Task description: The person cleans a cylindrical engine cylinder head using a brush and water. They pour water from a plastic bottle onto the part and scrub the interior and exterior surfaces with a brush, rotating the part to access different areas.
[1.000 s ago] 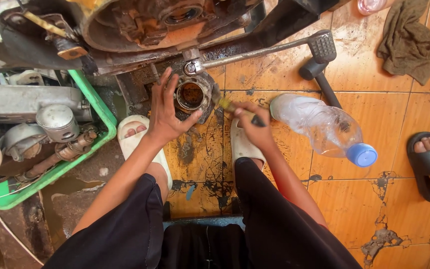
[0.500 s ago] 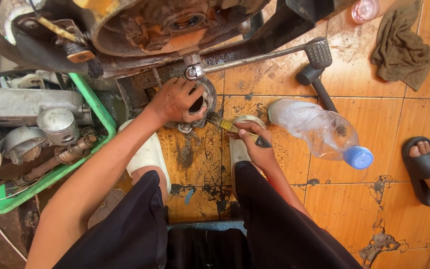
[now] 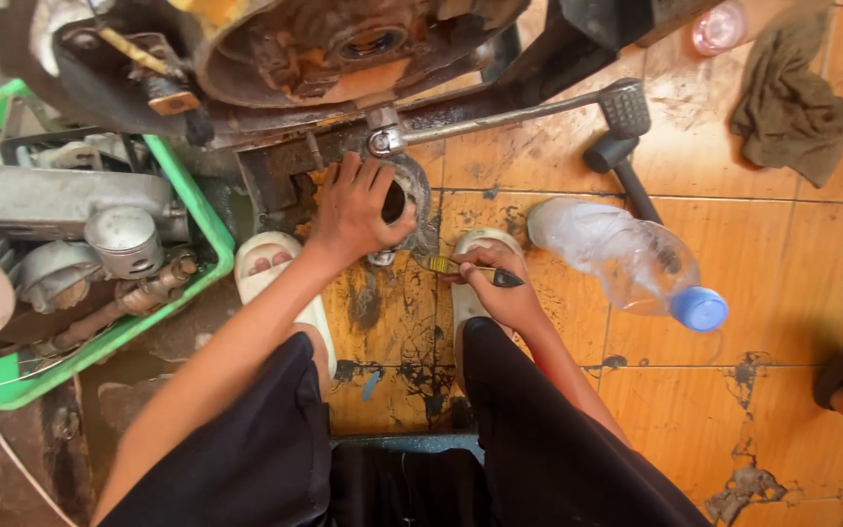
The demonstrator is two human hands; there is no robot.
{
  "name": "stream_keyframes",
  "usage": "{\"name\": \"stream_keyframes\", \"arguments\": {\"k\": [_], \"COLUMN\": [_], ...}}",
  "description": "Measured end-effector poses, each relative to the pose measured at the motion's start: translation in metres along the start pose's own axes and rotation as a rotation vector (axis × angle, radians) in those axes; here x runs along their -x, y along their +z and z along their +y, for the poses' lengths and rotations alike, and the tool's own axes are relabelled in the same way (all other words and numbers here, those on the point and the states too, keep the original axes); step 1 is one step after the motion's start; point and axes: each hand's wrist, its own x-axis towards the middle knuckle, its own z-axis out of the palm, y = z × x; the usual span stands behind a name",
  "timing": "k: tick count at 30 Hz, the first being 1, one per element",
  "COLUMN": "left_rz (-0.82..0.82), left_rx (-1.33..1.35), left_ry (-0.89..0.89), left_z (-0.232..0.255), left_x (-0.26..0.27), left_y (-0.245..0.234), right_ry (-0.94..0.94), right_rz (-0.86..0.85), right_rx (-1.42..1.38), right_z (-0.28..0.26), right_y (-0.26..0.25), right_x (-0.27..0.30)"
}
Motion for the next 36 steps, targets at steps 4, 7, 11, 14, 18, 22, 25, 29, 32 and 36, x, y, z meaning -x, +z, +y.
{"name": "stream_keyframes", "arguments": {"k": [4, 7, 11, 14, 18, 22, 25, 29, 32, 36], "left_rz": [-0.485, -0.414, -0.348, -0.283, -0.261, -0.194, -0.207, -0.242, -0.313, -0.363], "left_rx": [0.225, 0.272, 0.257, 0.247, 0.266, 0.223, 0.087, 0.064, 0.092, 0.131], "left_ry": [0.224, 0.523, 0.521, 0.500, 0.383, 0.230, 0.016, -0.173, -0.237, -0.276], "left_z": [-0.029, -0.051, -0.060, -0.053, -0.051, -0.035, -0.018, -0.006, 0.004, 0.004], "left_x": [-0.022, -0.020, -0.013, -0.010, -0.002, 0.010, 0.007, 0.015, 0.013, 0.010], "left_y": [-0.026, -0.016, 0.011, 0.023, 0.023, 0.014, -0.010, -0.014, -0.025, -0.031], "right_ry": [0.017, -0.063, -0.107, -0.152, -0.366, -0.531, -0.429, -0.217, -0.075, 0.041], "right_rz": [0.101, 0.042, 0.047, 0.007, -0.056, 0.053, -0.018, 0.165, 0.207, 0.228], "right_rx": [-0.078, -0.018, 0.056, 0.020, 0.123, 0.214, 0.133, -0.002, -0.099, -0.098], "right_z": [0.020, 0.030, 0.018, 0.013, -0.012, -0.011, 0.012, 0.006, -0.002, -0.014], "right_y": [-0.007, 0.006, -0.004, -0.002, 0.005, -0.002, 0.007, 0.004, 0.010, 0.003], "right_x": [-0.008, -0.005, 0.000, 0.001, -0.005, 0.000, 0.006, -0.003, -0.010, -0.024]}}
